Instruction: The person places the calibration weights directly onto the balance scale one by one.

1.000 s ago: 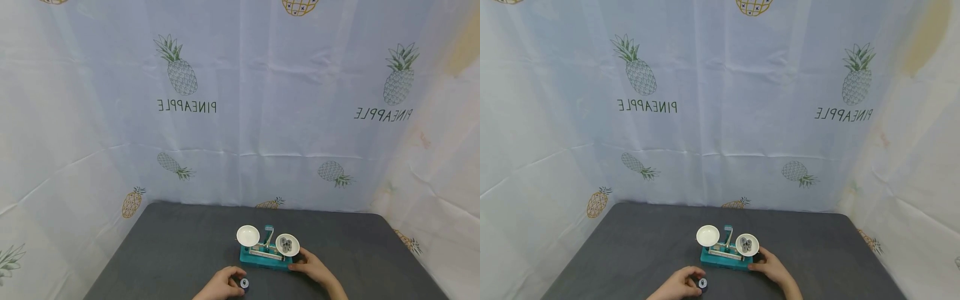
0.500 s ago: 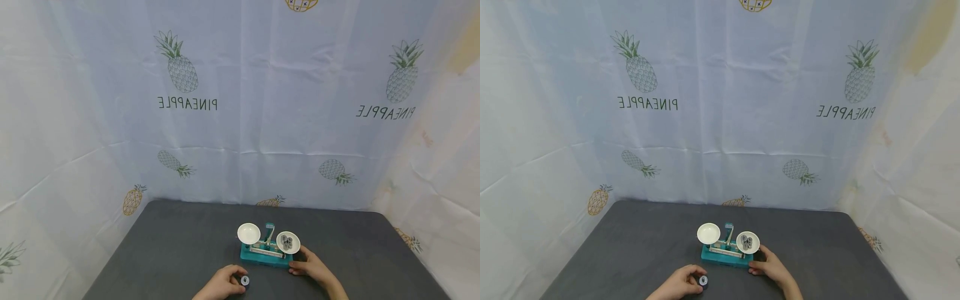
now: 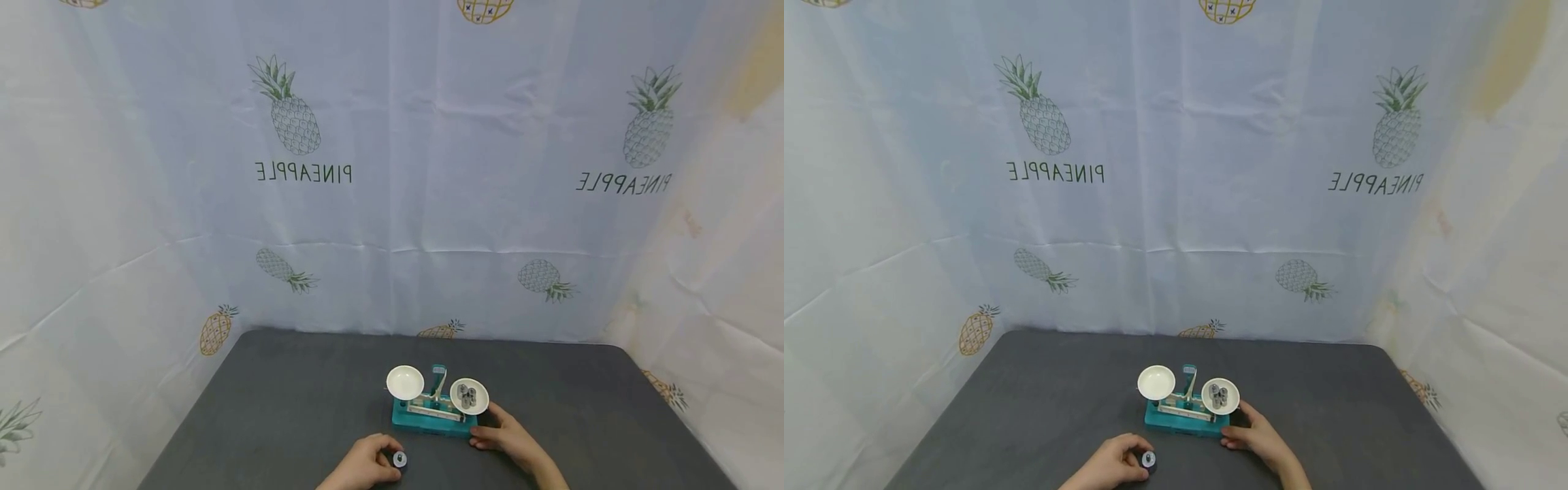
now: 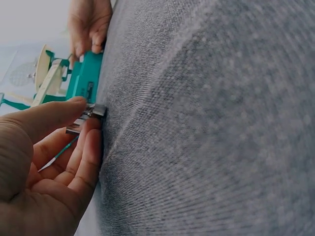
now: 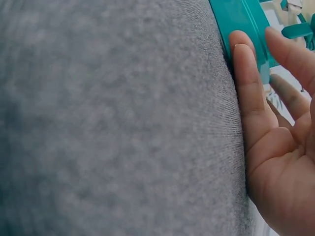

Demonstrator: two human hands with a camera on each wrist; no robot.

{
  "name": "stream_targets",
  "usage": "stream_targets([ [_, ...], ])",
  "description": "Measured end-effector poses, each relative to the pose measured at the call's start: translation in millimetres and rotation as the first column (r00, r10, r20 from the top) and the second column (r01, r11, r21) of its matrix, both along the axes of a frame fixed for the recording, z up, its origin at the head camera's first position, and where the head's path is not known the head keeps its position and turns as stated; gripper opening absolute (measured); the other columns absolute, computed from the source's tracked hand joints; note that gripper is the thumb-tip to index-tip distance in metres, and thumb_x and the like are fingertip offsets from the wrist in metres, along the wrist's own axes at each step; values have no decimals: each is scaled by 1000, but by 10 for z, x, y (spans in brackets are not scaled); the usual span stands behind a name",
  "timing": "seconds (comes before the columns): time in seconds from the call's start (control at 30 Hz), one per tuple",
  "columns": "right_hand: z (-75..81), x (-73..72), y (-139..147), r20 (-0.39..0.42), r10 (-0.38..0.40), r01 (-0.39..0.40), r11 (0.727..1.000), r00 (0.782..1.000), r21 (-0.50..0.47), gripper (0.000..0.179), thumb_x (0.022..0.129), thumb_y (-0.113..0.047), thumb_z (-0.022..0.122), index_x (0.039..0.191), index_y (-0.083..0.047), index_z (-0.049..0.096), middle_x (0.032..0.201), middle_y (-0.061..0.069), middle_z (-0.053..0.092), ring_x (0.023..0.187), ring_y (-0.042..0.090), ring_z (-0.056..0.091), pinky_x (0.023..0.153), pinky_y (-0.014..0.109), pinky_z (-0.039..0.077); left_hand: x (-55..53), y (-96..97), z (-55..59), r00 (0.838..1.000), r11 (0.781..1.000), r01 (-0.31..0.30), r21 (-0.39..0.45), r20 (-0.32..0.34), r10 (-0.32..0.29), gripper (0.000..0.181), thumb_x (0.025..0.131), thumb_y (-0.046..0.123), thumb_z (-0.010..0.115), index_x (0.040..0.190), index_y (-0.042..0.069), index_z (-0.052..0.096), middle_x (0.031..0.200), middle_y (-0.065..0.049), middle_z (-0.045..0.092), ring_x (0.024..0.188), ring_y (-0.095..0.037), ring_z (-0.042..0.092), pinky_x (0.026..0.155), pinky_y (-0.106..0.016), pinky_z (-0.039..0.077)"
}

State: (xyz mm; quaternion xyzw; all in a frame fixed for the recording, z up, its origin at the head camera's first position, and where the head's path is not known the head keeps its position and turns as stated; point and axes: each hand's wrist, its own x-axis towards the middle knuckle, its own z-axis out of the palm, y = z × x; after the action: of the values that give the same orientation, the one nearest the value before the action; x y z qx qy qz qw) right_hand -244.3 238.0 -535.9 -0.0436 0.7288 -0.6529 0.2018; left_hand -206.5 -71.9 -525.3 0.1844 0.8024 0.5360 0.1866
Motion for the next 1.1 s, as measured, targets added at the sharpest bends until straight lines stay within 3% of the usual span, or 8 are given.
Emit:
stream_targets([
  [0.27, -6, 5, -18, -21, -19, 19, 1000, 1000, 7, 87, 80, -18, 62, 135, 10, 2, 105, 22, 52, 76, 18, 65, 69, 33, 52, 4, 7, -1, 1000, 999, -18, 27, -22, 19, 19, 71, 15, 69, 88, 8, 64, 71, -4, 62, 55, -2, 54, 50, -20, 42],
  [0.57, -4, -18, -31, -28, -14, 14, 1000, 1000, 9, 86, 80, -18, 62, 135, 9, 3, 105, 22, 51, 75, 17, 64, 69, 32, 53, -23, -5, -22, 991, 999, -31, -26, -131, 28, 18, 73, 18, 68, 87, 8, 65, 76, 4, 60, 55, 3, 51, 49, -17, 41],
  [0.87, 33, -67, -37, -19, -42, 43, 997, 999, 70, 90, 74, -18, 68, 134, 12, 8, 89, 11, 61, 70, 17, 65, 65, 32, 53, -12, -44, 48, 963, 995, -31, -96, -270, 4, 20, 75, 24, 66, 88, 8, 66, 79, 2, 59, 61, 5, 50, 53, -16, 42],
  [1.1, 47, -87, -40, -27, -50, 53, 993, 998, 104, 92, 72, -19, 70, 134, 13, 10, 85, 9, 62, 69, 18, 65, 63, 33, 53, -37, -50, 193, 926, 994, -92, -61, -372, 63, 20, 77, 28, 65, 89, 12, 65, 81, 1, 60, 63, 6, 52, 54, -15, 45],
])
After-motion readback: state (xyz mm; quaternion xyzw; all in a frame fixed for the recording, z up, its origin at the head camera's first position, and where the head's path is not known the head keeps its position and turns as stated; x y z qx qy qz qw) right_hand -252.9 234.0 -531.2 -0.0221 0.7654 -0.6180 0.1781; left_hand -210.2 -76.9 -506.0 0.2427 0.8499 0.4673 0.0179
